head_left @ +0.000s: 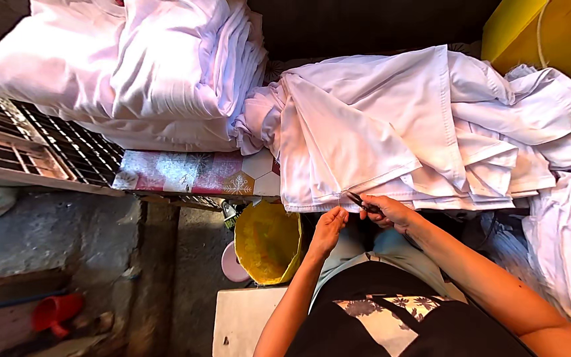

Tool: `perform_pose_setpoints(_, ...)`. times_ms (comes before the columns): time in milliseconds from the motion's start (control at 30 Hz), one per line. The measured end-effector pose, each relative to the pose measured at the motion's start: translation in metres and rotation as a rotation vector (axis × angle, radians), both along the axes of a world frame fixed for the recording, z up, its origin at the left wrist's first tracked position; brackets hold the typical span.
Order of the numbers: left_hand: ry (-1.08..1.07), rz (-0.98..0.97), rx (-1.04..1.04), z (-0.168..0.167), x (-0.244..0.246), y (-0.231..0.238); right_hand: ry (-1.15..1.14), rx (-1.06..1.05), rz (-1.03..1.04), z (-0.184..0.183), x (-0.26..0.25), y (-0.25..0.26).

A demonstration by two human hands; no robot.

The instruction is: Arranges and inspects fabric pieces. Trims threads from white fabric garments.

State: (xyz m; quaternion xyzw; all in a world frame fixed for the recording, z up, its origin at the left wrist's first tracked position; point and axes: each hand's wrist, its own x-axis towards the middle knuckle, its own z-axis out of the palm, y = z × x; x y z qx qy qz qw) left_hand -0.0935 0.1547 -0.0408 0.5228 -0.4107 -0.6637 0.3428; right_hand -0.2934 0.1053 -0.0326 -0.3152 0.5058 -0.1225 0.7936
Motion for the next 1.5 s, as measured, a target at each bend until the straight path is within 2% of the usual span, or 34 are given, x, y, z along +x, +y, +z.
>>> perform_pose_setpoints(167,-0.025,-0.008,-0.019,0.0,0.001,0.004,0.004,-0.022,0.105,0.009,0.014,-0.007)
perform_pose_setpoints(367,-0.007,-0.002,-0.008,-0.001,0.002,0.002,0.048,-0.02,0.001,0.012,0.027,-0.013)
perform_pose_setpoints(433,-0.083,-0.025,-0.025,-0.004,0.007,0.004,0.084,-0.05,-0.045,0.011,0.028,-0.01)
perform_pose_setpoints(467,-0.234,-0.066,-0.046,-0.003,0.017,0.006,0.09,-0.062,-0.06,0.012,0.026,-0.009)
perform_pose_setpoints(500,-0.482,-0.136,-0.048,0.001,0.03,0.009,0.088,-0.067,-0.063,0.013,0.022,-0.009)
perform_pose_setpoints(567,-1.027,-0.271,0.109,0.015,0.057,0.013,0.071,-0.056,-0.064,0.014,0.011,-0.008)
perform_pose_setpoints(600,-1.151,-0.242,0.165,0.016,0.068,0.016,0.071,-0.057,-0.077,0.013,0.006,-0.007)
perform_pose_setpoints(633,-1.219,-0.171,0.112,0.014,0.076,0.02,0.072,-0.064,-0.094,0.013,0.002,-0.006)
perform_pose_setpoints(667,-1.233,-0.072,-0.061,0.008,0.079,0.024,0.072,-0.068,-0.113,0.012,0.0,-0.004)
perform_pose_setpoints(733,-1.112,0.117,-0.504,-0.007,0.066,0.021,0.064,-0.063,-0.156,0.011,0.001,-0.003)
perform_pose_setpoints(800,-0.983,0.16,-0.695,-0.019,0.036,0.007,0.062,-0.071,-0.176,0.011,0.003,-0.001)
perform_pose_setpoints(933,-1.036,0.143,-0.744,-0.043,-0.001,-0.018,0.057,-0.106,-0.169,0.016,0.003,-0.001)
perform_pose_setpoints(1067,-1.001,0.183,-0.821,-0.049,0.003,-0.018,0.078,-0.115,-0.09,0.016,-0.005,0.0)
perform_pose_setpoints(1267,-0.961,0.163,-0.755,-0.041,0.008,-0.009,0.119,-0.088,0.139,0.008,0.009,0.002)
perform_pose_setpoints(1367,-0.973,0.189,-0.764,-0.041,0.003,-0.011,0.123,-0.104,0.109,0.013,0.014,0.0)
perform_pose_setpoints(1500,-1.022,0.258,-0.874,-0.06,-0.002,-0.024,0.125,-0.117,0.025,0.013,0.008,-0.003)
